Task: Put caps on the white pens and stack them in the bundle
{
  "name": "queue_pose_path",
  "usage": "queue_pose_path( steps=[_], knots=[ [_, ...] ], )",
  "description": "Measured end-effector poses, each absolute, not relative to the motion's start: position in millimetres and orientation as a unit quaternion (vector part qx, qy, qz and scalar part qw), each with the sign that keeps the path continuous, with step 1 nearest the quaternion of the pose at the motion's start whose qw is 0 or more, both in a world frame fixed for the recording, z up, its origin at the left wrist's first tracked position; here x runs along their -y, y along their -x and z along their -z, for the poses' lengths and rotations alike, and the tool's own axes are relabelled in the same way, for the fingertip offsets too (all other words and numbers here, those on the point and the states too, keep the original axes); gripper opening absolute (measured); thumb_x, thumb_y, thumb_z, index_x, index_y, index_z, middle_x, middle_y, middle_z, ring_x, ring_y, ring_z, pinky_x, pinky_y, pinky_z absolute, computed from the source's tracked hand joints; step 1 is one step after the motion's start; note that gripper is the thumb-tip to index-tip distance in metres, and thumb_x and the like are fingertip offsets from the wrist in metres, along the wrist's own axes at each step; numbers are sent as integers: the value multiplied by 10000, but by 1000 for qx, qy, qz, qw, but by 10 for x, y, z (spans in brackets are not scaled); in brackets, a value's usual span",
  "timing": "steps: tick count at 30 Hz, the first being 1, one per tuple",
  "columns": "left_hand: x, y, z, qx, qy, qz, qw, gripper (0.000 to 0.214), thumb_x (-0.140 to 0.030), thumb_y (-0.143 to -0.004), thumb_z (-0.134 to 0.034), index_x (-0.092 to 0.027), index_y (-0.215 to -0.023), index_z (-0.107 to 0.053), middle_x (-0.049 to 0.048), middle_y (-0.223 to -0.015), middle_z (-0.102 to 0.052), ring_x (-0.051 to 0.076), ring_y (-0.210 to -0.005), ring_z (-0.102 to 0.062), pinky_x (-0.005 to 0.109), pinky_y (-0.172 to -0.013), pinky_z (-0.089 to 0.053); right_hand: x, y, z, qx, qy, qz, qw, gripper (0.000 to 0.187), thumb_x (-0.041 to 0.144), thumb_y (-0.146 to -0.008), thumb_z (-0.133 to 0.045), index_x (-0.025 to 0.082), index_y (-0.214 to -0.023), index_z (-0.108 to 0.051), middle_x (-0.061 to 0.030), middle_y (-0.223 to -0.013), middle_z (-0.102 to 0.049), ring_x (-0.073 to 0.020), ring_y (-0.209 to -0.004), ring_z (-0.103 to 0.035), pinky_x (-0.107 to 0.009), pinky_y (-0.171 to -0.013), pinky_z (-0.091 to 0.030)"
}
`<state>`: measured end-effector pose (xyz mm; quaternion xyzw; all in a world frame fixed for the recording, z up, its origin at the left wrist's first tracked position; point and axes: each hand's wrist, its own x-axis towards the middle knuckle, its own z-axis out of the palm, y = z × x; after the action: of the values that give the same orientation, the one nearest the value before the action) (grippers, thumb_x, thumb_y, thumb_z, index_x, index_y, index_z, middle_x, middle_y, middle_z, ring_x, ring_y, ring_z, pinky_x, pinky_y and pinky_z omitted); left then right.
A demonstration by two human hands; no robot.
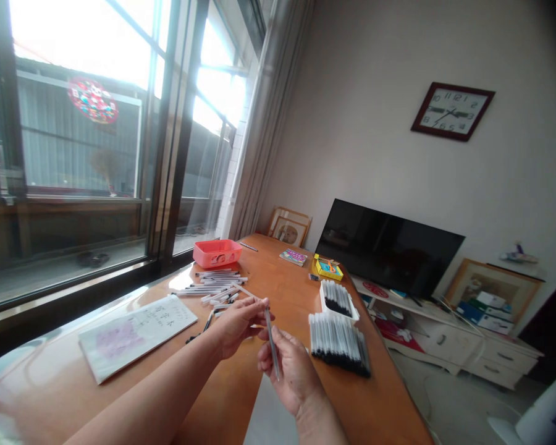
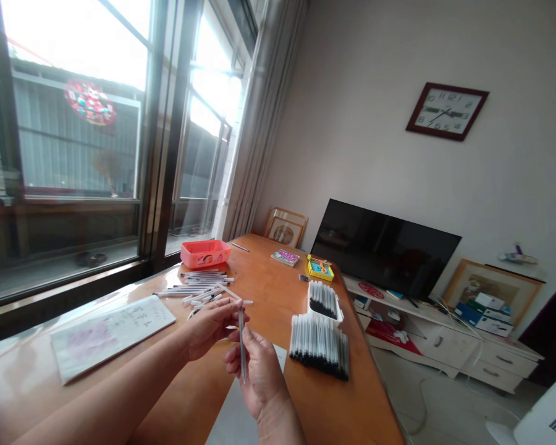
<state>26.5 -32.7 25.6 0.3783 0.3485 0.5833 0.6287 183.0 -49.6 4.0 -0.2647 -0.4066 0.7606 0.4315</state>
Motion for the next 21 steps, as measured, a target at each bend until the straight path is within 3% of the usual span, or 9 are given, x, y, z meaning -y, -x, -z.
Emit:
queue_pose_path(
  steps=[6, 10, 21],
  knots=[
    [289, -268, -206, -395, -376, -608, 577, 339, -424, -772, -819, -170, -789, -594, 59, -820, -722, 123, -663, -629, 240, -628, -470, 512, -1811, -36, 469, 336, -687, 442, 440, 568, -839, -741, 153, -974, -692, -60, -709, -704, -133, -612, -585, -241, -631, -410],
    [277, -249, -196, -392, -380, -604, 580, 331, -407, -760, -834, -168, -793, -608, 77, -883, -755, 114, -702, -645, 225, -666, -470, 480, -1831, 0, 502, 374, -626, 465, 374, 521, -818, -777, 166, -867, -671, -47, -730, -702, -134, -648, -571, -245, -649, -410],
    [307, -215, -271, -299, -356, -591, 660, 220, -282, -791, -828, -169, -840, -645, 121, -1011, -782, 194, -955, -716, 274, -814, -512, 480, -1887, -18, 405, 259, -777, 406, 371, 502, -831, -772, 142, -882, -697, -33, -655, -685, -114, -548, -570, -237, -591, -415]
  ],
)
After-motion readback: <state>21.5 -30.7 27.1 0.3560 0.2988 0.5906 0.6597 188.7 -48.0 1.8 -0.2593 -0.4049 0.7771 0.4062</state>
